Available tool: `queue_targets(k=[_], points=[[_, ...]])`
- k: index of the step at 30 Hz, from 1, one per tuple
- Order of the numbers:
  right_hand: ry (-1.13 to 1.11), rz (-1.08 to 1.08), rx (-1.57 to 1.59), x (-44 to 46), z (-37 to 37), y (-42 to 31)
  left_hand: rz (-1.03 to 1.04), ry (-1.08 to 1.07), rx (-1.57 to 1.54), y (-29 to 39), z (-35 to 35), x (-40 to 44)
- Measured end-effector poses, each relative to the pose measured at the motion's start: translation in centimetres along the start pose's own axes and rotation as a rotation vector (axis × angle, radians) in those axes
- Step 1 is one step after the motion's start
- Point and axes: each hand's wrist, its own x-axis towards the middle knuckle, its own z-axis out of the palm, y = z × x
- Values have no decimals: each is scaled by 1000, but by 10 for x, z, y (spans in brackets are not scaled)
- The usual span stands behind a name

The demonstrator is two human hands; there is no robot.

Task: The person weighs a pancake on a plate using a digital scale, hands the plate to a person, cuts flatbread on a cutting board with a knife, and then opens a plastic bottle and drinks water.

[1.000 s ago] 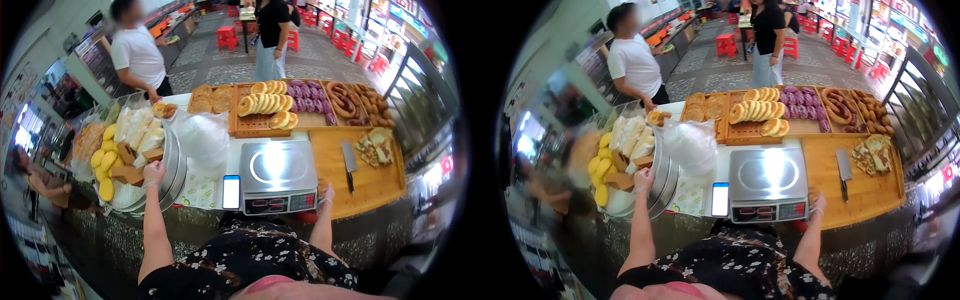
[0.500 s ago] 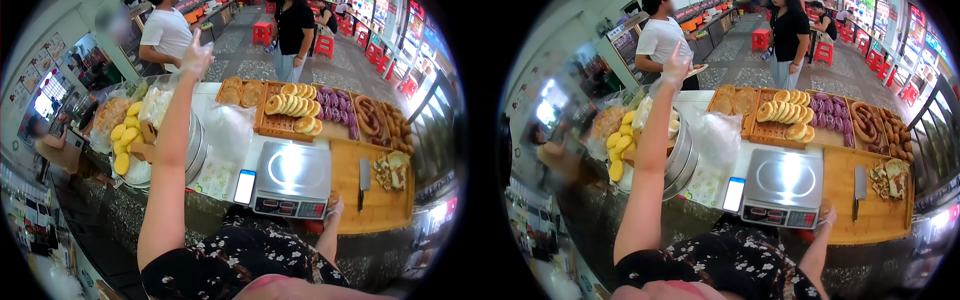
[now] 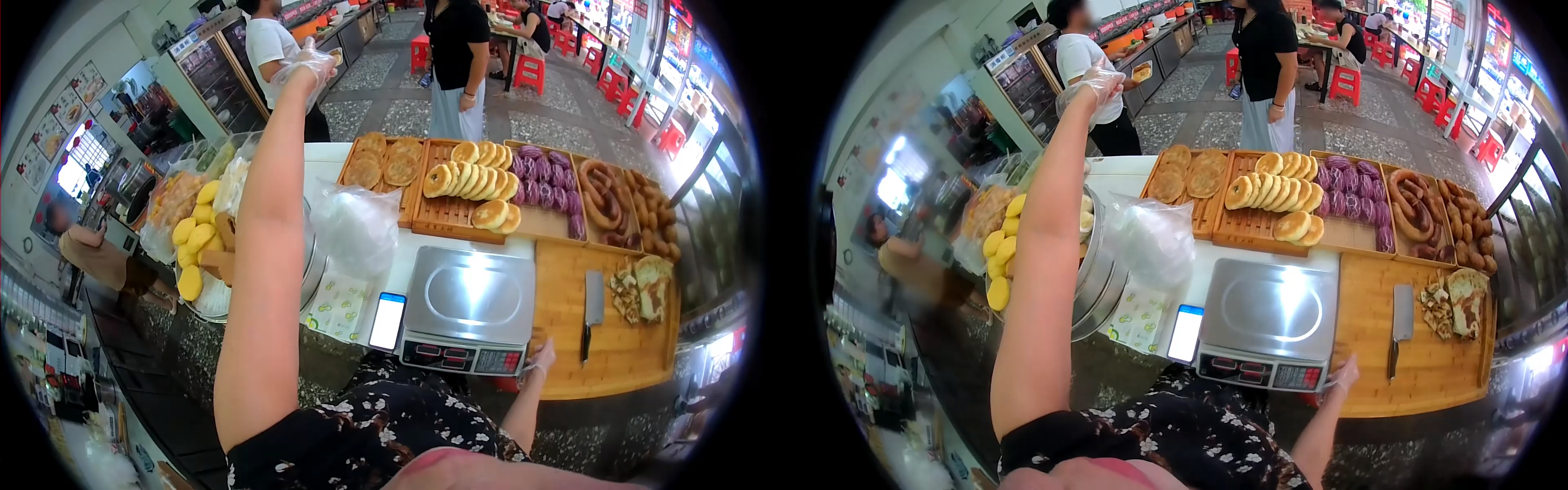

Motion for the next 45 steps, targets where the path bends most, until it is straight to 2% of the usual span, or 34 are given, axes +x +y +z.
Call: queue_targets(k=[1,4,6,8,10,11,14,22,25,28,30,31,35,37,40,42,45], points=[[17,-16,-10,5,-2,4,-1,-1,-1,5,-1,-1],[-15,7,7,9,-5,6,-221,-176,-97,13,-7,6],[-1,21,11,5,-5,2,-6,1,45,6,-1,11],[6,32,17,-5,0,-7,-19,-41,39,1,0,25],[0,59,-4,-18,2,-17,-55,20,51,1,0,24],[-2,59,-5,-14,2,-15,-60,50,47,-29,-3,63],[-28,62,-24,1,-2,-3,-37,58,51,-15,-4,39],[42,-30,-6,7,-1,6,-131,32,-53,-12,-15,18],[20,-33,-8,3,-1,4,13,12,29,-14,-23,0],[35,-41,1,7,-2,8,154,132,74,-13,-24,-64],[43,-36,-16,4,-1,6,262,200,146,-39,-27,-125],[60,-29,-19,2,0,7,464,309,331,-68,-27,-152],[44,-35,-60,8,-3,13,461,312,703,-195,-41,-266],[33,-61,-70,18,-3,17,367,242,852,-245,-53,-306],[-2,-65,-85,22,-4,15,424,342,835,-268,-69,-335],[-15,-69,-83,26,-4,18,336,365,888,-274,-72,-343],[-12,-57,-79,27,-5,19,312,447,722,-285,-72,-337]])
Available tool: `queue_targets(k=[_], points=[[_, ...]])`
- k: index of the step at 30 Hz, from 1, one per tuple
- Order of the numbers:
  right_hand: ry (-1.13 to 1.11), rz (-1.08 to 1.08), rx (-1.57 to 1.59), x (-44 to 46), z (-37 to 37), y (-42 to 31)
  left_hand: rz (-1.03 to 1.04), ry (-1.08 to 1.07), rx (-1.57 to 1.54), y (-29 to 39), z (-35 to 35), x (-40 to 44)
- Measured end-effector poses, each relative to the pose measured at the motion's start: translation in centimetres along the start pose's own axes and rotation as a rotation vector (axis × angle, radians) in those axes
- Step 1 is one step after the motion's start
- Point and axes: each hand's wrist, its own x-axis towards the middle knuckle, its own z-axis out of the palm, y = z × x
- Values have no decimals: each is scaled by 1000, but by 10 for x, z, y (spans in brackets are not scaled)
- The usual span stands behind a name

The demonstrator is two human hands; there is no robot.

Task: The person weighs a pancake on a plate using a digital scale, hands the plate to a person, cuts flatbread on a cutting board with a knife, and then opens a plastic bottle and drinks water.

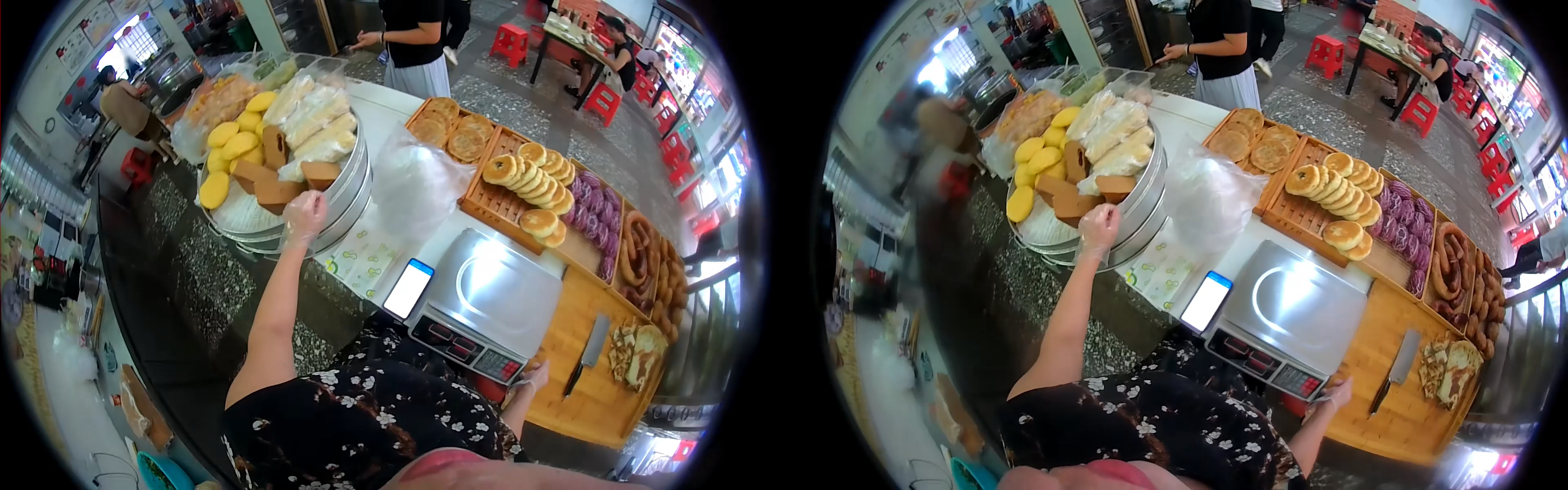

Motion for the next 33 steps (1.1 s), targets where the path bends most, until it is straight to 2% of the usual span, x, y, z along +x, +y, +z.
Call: queue_targets(k=[1,4,5,7,23,28,33], points=[[7,6,-10,1,0,0,-9,-5,5,-4,0,2],[18,29,6,5,-1,0,-311,-63,-265,-14,-3,9],[16,31,0,8,-2,1,-315,-65,-260,-16,-3,8],[2,14,-2,11,-1,4,-404,-81,-541,-17,-6,9],[-53,87,34,14,-3,2,-501,-136,-678,-23,-4,7],[-20,94,30,13,2,-1,-683,-236,-859,-22,-8,13],[-73,97,-23,5,-2,-6,-663,-223,-820,-22,-6,13]])
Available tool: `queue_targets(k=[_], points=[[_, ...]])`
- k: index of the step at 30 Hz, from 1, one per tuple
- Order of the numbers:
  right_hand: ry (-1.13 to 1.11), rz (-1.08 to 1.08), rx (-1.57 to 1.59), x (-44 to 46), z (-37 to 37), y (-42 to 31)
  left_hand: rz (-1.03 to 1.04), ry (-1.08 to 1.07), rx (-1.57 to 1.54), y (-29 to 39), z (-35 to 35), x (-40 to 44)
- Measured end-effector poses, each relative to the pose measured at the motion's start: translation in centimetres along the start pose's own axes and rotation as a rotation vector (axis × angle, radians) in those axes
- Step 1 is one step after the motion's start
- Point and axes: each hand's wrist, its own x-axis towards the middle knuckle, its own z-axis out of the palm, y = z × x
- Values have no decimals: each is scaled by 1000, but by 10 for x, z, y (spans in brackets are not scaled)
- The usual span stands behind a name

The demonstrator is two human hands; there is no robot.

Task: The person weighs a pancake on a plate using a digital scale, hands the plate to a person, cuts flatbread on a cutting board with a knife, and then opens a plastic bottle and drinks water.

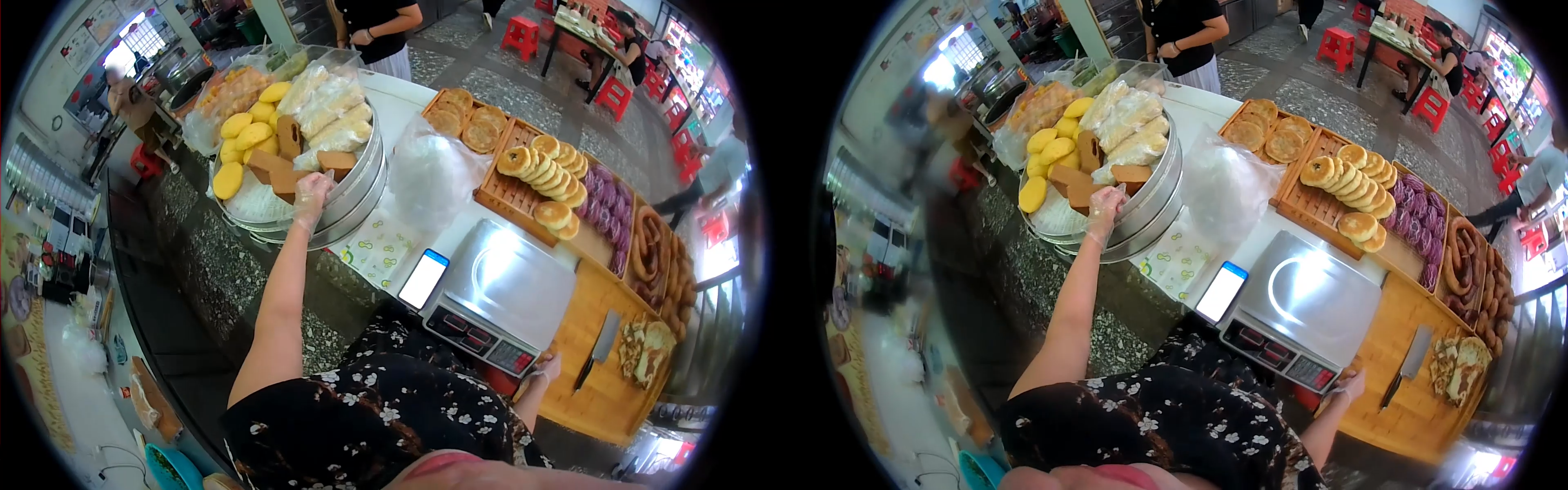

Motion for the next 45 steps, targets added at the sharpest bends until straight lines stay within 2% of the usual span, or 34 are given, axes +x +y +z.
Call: queue_targets(k=[3,5,6,7,8,9,10,11,14,19,26,36,43,45], points=[[69,-40,50,-15,10,-6,37,12,114,-6,-3,3],[42,-111,72,-12,8,-2,206,1,300,-22,-12,9],[17,-127,98,-8,8,-1,495,-46,505,-33,-14,18],[39,-148,122,36,-5,26,833,-12,752,-44,-15,26],[11,-170,43,31,-8,22,1148,90,933,-54,-16,34],[67,-141,32,44,-9,27,574,-132,449,-44,-10,24],[85,-141,-107,38,-8,22,50,-43,-111,-33,-5,13],[115,-156,-109,31,-4,18,1,-19,-71,1,2,-1],[81,-79,-69,12,-1,4,60,-100,-161,-3,1,2],[75,-48,-28,0,4,-4,102,-74,-111,10,2,-9],[84,-46,-56,1,7,-4,87,-82,-139,2,-3,-3],[31,-41,-10,8,4,-1,-31,-37,-133,30,2,-16],[31,-57,6,-1,6,-6,-39,-84,-124,14,-3,-5],[35,-46,15,0,7,-7,16,-86,-170,16,-1,-6]])
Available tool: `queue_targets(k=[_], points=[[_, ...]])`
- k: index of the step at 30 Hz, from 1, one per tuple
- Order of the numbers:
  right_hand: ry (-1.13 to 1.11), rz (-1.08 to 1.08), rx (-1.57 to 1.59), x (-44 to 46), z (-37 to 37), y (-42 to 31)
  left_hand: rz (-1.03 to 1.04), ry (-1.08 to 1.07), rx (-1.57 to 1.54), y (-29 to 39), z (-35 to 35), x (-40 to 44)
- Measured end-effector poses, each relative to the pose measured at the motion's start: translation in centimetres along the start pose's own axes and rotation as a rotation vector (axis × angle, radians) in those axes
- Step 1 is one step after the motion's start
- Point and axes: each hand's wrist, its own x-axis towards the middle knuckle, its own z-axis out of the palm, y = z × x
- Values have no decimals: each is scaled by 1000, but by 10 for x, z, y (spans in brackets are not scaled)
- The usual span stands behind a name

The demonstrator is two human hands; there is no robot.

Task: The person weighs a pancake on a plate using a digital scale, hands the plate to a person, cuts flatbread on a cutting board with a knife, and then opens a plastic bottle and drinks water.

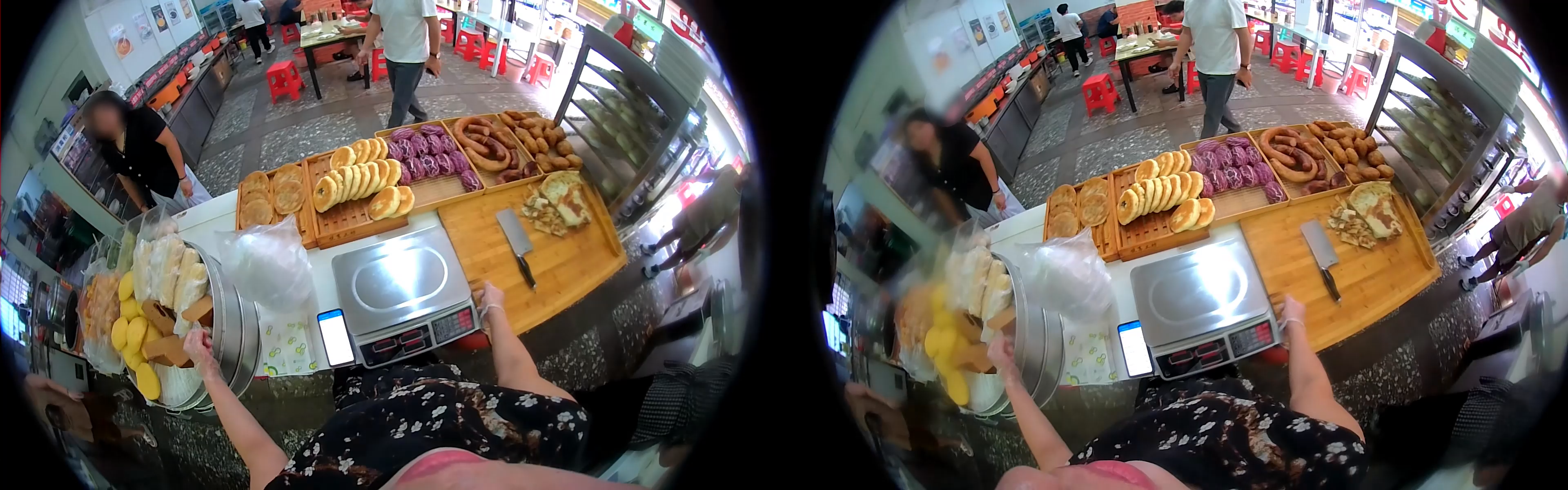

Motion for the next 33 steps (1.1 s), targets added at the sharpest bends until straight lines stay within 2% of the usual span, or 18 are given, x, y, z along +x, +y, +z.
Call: queue_targets(k=[4,9,11,15,17,21,22,25,27,33], points=[[4,-2,-10,-2,-2,-2,-52,17,28,8,1,-4],[-15,5,-10,0,1,-1,61,-6,89,2,0,0],[-20,43,65,-4,2,-4,178,9,155,-6,-5,3],[-23,41,11,-5,0,-5,151,-16,184,3,0,1],[-17,11,-9,3,2,-5,-49,35,64,7,3,-2],[-64,-35,-18,-1,-3,1,-45,19,30,2,2,3],[-49,-22,-23,0,0,-2,34,11,114,0,1,2],[-35,35,-23,-3,1,-7,-6,40,102,8,5,0],[-34,33,-28,-6,-1,-8,-107,100,33,12,8,-3],[-18,9,-50,-12,1,-9,-112,78,37,6,6,-1]])
